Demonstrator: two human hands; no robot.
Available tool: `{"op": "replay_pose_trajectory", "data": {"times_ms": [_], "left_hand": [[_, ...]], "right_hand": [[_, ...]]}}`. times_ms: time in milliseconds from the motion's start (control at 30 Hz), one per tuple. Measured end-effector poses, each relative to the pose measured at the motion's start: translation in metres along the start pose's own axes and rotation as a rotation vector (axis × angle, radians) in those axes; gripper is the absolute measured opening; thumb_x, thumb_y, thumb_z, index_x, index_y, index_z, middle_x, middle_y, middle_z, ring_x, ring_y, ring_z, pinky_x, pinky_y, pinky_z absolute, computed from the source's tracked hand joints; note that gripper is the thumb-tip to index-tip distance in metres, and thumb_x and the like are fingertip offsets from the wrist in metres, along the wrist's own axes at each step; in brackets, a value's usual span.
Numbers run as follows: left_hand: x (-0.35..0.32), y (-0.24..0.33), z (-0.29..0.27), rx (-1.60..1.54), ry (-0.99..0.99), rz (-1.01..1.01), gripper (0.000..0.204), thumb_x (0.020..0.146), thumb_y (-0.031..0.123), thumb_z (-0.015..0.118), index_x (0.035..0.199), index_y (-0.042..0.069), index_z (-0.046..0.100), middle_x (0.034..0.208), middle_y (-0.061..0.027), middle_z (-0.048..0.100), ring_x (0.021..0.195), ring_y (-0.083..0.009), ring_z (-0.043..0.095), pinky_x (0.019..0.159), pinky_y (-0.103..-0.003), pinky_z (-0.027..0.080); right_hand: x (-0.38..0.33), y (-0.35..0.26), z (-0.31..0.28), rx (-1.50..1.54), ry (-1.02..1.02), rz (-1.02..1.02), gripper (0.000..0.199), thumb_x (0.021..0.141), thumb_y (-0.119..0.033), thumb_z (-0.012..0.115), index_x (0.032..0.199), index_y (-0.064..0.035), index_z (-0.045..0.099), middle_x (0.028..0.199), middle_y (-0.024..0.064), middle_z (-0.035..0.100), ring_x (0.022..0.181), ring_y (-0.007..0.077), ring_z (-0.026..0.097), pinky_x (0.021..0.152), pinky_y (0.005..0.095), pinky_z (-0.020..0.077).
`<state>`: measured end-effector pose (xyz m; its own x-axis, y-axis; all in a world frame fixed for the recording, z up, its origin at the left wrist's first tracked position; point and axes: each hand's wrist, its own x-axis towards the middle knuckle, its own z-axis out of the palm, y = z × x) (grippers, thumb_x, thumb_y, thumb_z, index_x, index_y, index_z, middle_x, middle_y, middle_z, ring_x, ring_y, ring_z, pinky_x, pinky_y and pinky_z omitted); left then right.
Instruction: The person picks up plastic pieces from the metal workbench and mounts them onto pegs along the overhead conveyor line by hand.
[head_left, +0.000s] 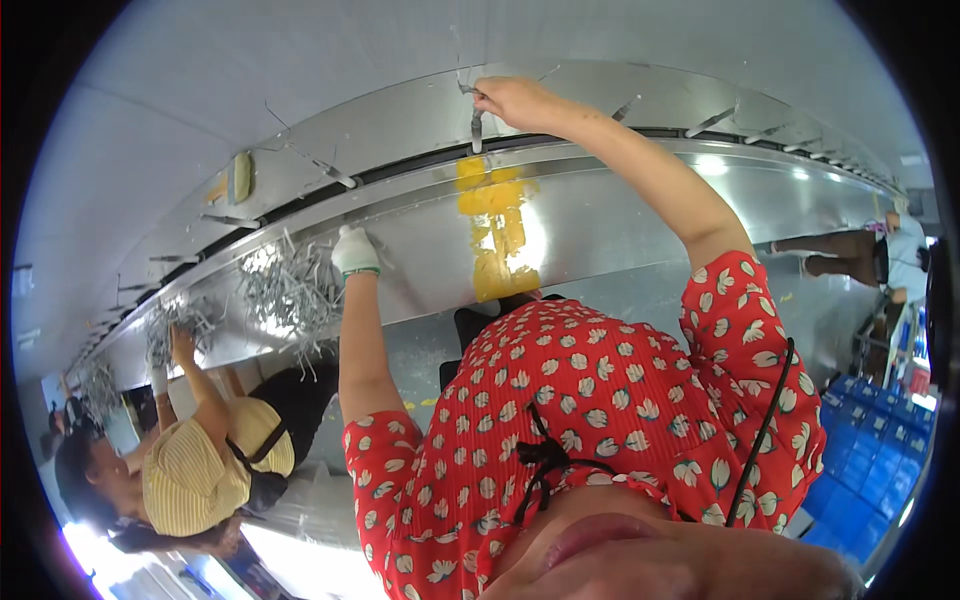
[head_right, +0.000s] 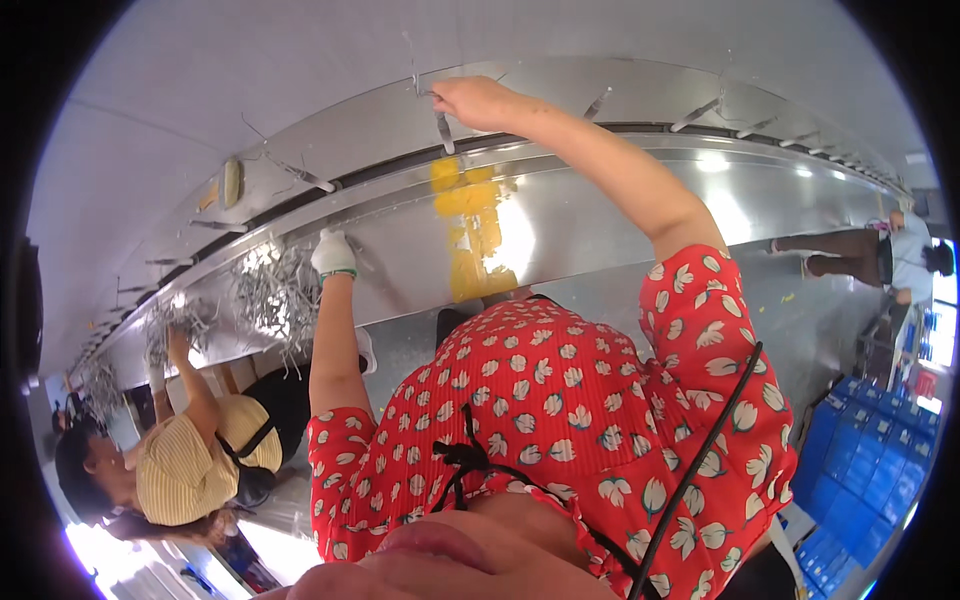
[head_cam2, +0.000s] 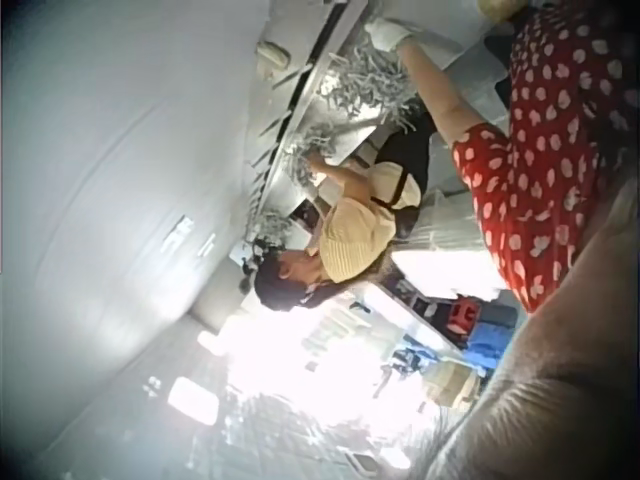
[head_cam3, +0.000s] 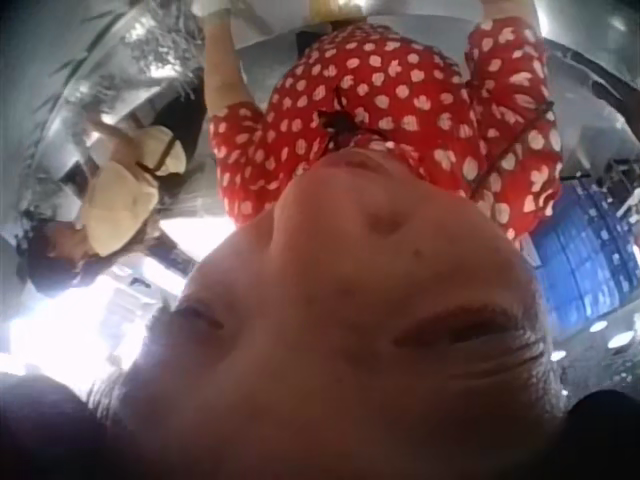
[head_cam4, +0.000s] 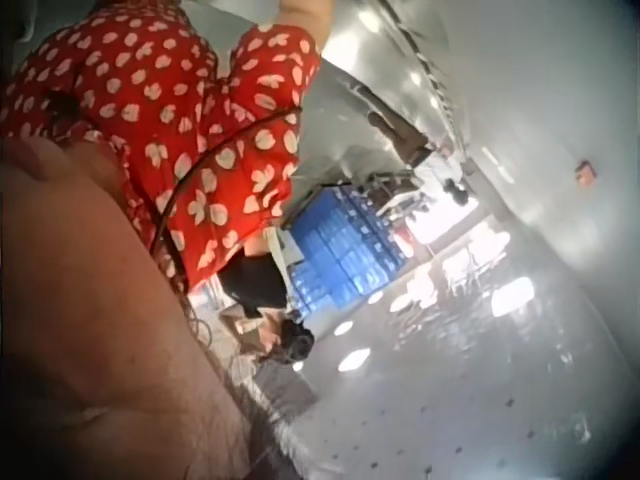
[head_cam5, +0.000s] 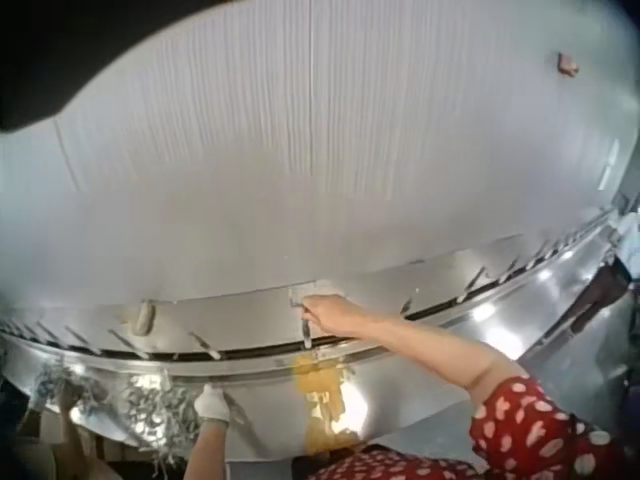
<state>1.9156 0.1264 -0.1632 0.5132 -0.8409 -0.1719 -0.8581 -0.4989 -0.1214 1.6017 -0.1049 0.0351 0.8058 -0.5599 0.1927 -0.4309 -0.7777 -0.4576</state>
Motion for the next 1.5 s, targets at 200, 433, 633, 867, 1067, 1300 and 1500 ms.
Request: {"op": "replay_pose_trajectory", "data": {"times_ms": [200,433,633,867,1067,1300,1500], "left_hand": [[-0.006,-0.011,-0.025,0.1,0.014,0.049,0.018,0.088,0.021,0.056,0.093,0.012,0.071,0.113,-0.0111,0.062,0.093,-0.0283,0.068,0.07,-0.04,0.056],[-0.048,-0.05,-0.089,-0.179,0.427,-0.052,0.024,0.084,0.027,0.059,0.098,0.01,0.069,0.105,-0.0125,0.065,0.089,-0.0287,0.065,0.079,-0.037,0.051],[-0.055,-0.076,-0.1,-1.069,0.588,-0.24,0.035,0.089,0.026,0.057,0.116,0.005,0.063,0.114,-0.0128,0.066,0.096,-0.0309,0.063,0.086,-0.042,0.05],[-0.067,-0.12,-0.093,-1.114,0.567,-0.182,0.023,0.093,0.012,0.054,0.112,0.002,0.063,0.113,-0.0086,0.063,0.105,-0.0204,0.058,0.09,-0.034,0.046],[-0.106,-0.135,-0.136,-1.403,0.695,-0.271,0.027,0.098,0.008,0.048,0.124,0.001,0.052,0.099,-0.0108,0.066,0.07,-0.009,0.059,0.056,-0.019,0.044],[-0.147,-0.148,-0.178,-1.416,0.964,-0.288,0.034,0.101,0.026,0.042,0.126,0.004,0.053,0.096,-0.0046,0.063,0.072,-0.0088,0.055,0.056,-0.021,0.042],[-0.171,-0.102,-0.173,-1.957,0.593,-0.391,0.033,0.099,0.028,0.045,0.117,0.004,0.059,0.075,0.0011,0.051,0.066,-0.0078,0.049,0.061,-0.025,0.047]], "right_hand": [[-0.052,0.032,-0.042,-0.102,-0.018,0.183,0.022,0.097,-0.025,0.051,0.101,-0.0032,0.056,0.095,0.0171,0.065,0.09,0.0384,0.061,0.078,0.0452,0.0476],[-0.115,0.056,-0.08,-0.101,0.23,0.192,0.022,0.096,-0.024,0.051,0.1,-0.0031,0.056,0.094,0.0189,0.065,0.089,0.0408,0.06,0.076,0.0466,0.0471],[-0.158,0.092,-0.094,-0.216,0.087,0.345,0.017,0.096,-0.017,0.049,0.101,-0.002,0.055,0.094,0.0205,0.064,0.09,0.0419,0.059,0.076,0.0478,0.0472],[-0.156,0.173,-0.132,0.001,-0.319,0.766,0.033,0.095,-0.026,0.048,0.097,0.0041,0.062,0.091,0.023,0.067,0.089,0.0311,0.065,0.077,0.0438,0.0484],[-0.312,0.338,-0.136,-0.505,-0.089,0.433,0.029,0.092,-0.025,0.052,0.1,0.0027,0.059,0.096,0.0278,0.063,0.092,0.0467,0.059,0.078,0.0516,0.0457],[-0.358,0.202,-0.225,-0.496,0.385,0.729,0.041,0.101,-0.029,0.044,0.131,-0.0017,0.052,0.133,0.0189,0.055,0.12,0.0298,0.055,0.096,0.0373,0.045],[-0.161,-0.064,-0.159,0.091,0.2,0.359,0.027,0.098,-0.015,0.05,0.121,-0.0014,0.057,0.113,0.0101,0.062,0.098,0.0171,0.06,0.088,0.0288,0.0458]]}}
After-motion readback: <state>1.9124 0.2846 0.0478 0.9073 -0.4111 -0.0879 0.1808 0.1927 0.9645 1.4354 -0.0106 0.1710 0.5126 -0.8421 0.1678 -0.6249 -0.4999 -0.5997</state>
